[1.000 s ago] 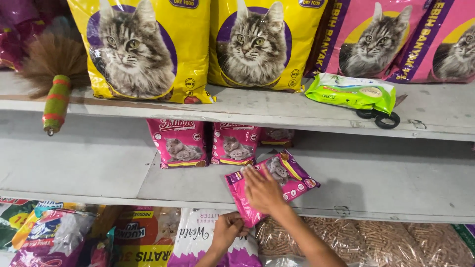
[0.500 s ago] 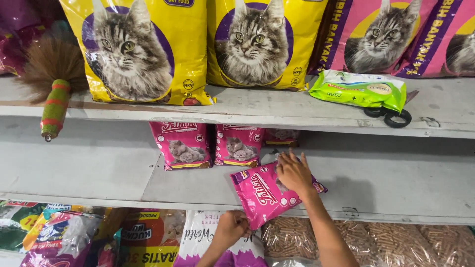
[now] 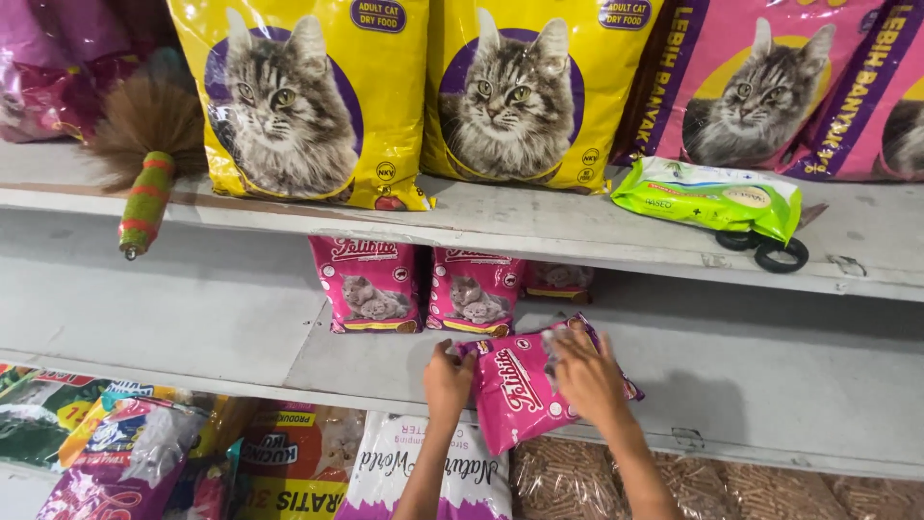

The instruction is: Cleaning and wiping down small bags of cat food on a retail shelf using a cloth.

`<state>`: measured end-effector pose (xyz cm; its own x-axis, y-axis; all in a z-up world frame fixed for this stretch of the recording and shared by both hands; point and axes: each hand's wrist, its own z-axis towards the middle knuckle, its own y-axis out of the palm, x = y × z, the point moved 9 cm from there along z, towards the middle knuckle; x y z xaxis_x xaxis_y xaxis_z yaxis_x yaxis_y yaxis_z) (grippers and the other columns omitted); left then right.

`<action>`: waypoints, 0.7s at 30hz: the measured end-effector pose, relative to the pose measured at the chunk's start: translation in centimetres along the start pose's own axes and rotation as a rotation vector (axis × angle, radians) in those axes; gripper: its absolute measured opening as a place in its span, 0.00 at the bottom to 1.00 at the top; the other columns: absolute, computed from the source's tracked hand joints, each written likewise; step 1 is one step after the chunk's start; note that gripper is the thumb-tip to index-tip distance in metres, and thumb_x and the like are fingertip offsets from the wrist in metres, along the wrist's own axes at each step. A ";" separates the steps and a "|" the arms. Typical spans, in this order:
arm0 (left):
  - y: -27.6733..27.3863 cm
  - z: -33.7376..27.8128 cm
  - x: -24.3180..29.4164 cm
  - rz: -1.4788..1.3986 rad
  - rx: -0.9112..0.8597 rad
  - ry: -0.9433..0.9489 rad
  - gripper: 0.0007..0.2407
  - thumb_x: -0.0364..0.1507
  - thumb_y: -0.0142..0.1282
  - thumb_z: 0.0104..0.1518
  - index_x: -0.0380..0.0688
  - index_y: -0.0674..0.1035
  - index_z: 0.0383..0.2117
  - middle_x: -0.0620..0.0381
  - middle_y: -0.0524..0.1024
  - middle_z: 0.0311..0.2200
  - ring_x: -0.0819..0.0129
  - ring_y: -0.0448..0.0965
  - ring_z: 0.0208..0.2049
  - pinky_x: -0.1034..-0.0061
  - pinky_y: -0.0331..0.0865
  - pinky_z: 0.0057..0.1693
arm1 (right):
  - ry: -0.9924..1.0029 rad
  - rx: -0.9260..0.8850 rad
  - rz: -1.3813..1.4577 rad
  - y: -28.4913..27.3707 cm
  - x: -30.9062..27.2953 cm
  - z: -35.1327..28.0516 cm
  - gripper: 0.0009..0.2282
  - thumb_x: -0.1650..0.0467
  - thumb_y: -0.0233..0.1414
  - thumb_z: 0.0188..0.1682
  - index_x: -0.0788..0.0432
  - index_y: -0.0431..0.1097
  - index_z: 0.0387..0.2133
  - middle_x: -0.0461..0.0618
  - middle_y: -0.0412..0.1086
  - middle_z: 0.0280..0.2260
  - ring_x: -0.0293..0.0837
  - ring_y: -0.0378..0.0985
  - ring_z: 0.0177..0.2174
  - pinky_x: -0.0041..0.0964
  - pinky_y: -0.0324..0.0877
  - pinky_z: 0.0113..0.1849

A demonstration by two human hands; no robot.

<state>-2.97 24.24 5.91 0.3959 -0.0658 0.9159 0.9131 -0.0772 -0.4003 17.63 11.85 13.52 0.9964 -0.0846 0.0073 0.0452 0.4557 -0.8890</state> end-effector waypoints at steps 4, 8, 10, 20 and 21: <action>2.7 2.3 -3.8 0.041 0.059 -0.031 0.14 0.43 0.62 0.52 0.50 0.85 0.37 0.55 0.84 0.25 0.50 0.85 0.36 0.59 0.76 0.45 | 0.205 -0.091 0.097 4.0 6.6 -1.5 0.19 0.68 0.42 0.52 0.48 0.71 0.56 0.41 0.68 0.60 0.51 0.57 0.66 0.62 0.41 0.66; 4.3 0.2 -0.8 -0.244 0.091 -0.007 0.06 0.31 0.51 0.63 0.45 0.73 0.30 0.57 0.75 0.21 0.68 0.69 0.21 0.66 0.62 0.31 | 0.030 0.124 0.137 1.7 4.8 -4.3 0.20 0.73 0.44 0.54 0.60 0.61 0.61 0.57 0.61 0.63 0.56 0.61 0.64 0.54 0.52 0.66; 5.1 -0.8 1.2 -0.338 0.083 -0.065 0.05 0.28 0.45 0.67 0.44 0.74 0.39 0.55 0.79 0.27 0.68 0.73 0.23 0.67 0.66 0.31 | 0.012 0.158 0.184 1.5 4.4 -6.0 0.21 0.74 0.45 0.53 0.60 0.59 0.62 0.57 0.60 0.64 0.55 0.62 0.63 0.49 0.55 0.65; 5.1 -12.3 27.3 0.072 0.501 1.043 0.02 0.23 0.49 0.61 0.43 0.71 0.30 0.50 0.70 0.22 0.51 0.71 0.21 0.59 0.61 0.28 | 0.538 0.229 1.020 -2.9 11.4 -6.4 0.18 0.72 0.37 0.55 0.59 0.61 0.58 0.60 0.65 0.56 0.48 0.74 0.32 0.44 0.74 0.38; 5.1 -16.3 29.5 0.237 0.581 1.355 0.04 0.20 0.47 0.60 0.46 0.71 0.32 0.58 0.66 0.24 0.64 0.69 0.21 0.69 0.61 0.27 | 0.632 0.364 1.420 -1.8 13.1 -6.7 0.17 0.74 0.37 0.53 0.72 0.68 0.50 0.61 0.72 0.49 0.47 0.73 0.51 0.46 0.70 0.57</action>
<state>11.75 5.74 30.38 0.4457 -0.8950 -0.0193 0.8813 0.4425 -0.1661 30.09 3.99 12.13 0.0589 0.2783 -0.9587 -0.7455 0.6510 0.1432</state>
